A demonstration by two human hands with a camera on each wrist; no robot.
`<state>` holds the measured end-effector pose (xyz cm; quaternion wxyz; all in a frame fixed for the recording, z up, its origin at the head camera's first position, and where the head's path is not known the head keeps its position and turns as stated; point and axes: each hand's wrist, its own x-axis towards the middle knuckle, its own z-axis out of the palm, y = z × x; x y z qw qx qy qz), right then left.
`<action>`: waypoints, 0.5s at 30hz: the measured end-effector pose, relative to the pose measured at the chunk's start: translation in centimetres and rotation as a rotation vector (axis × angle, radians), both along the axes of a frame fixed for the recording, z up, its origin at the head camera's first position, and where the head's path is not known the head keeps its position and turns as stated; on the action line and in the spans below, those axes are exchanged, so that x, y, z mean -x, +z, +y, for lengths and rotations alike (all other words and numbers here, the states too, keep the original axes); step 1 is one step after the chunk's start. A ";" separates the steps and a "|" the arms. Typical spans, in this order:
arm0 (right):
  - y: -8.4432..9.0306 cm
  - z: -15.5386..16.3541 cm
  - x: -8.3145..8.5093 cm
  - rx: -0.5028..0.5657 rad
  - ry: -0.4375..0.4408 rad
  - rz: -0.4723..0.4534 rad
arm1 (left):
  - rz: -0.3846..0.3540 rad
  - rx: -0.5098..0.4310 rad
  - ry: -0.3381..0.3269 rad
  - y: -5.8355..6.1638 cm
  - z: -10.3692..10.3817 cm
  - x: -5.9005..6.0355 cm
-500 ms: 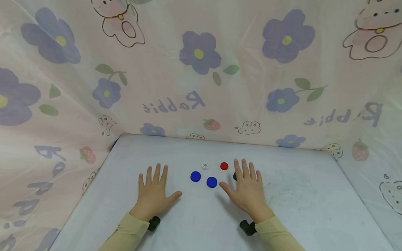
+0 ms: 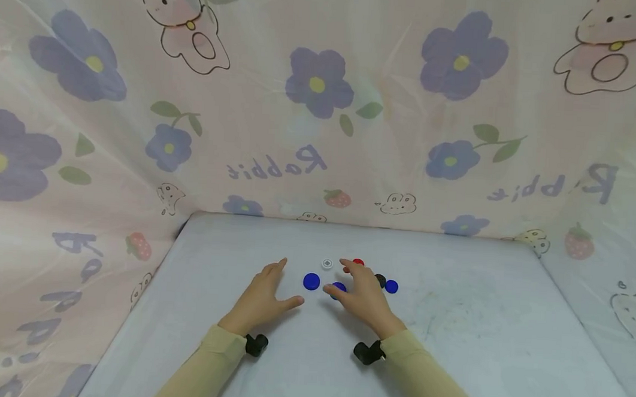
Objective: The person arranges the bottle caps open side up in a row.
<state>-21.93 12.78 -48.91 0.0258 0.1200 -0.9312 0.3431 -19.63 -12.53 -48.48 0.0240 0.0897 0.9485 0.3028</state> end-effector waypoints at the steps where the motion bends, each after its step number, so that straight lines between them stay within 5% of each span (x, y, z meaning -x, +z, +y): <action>1: -0.1 -0.3 0.2 0.018 0.009 -0.012 | -0.017 -0.024 -0.010 0.0 0.2 0.3; 11: -2.1 -2.2 1.6 0.072 0.068 -0.075 | -0.169 -0.190 -0.088 -1.5 1.4 3.1; 15: -2.7 -2.7 2.1 0.026 0.069 -0.064 | -0.175 -0.157 -0.107 -2.1 1.7 3.7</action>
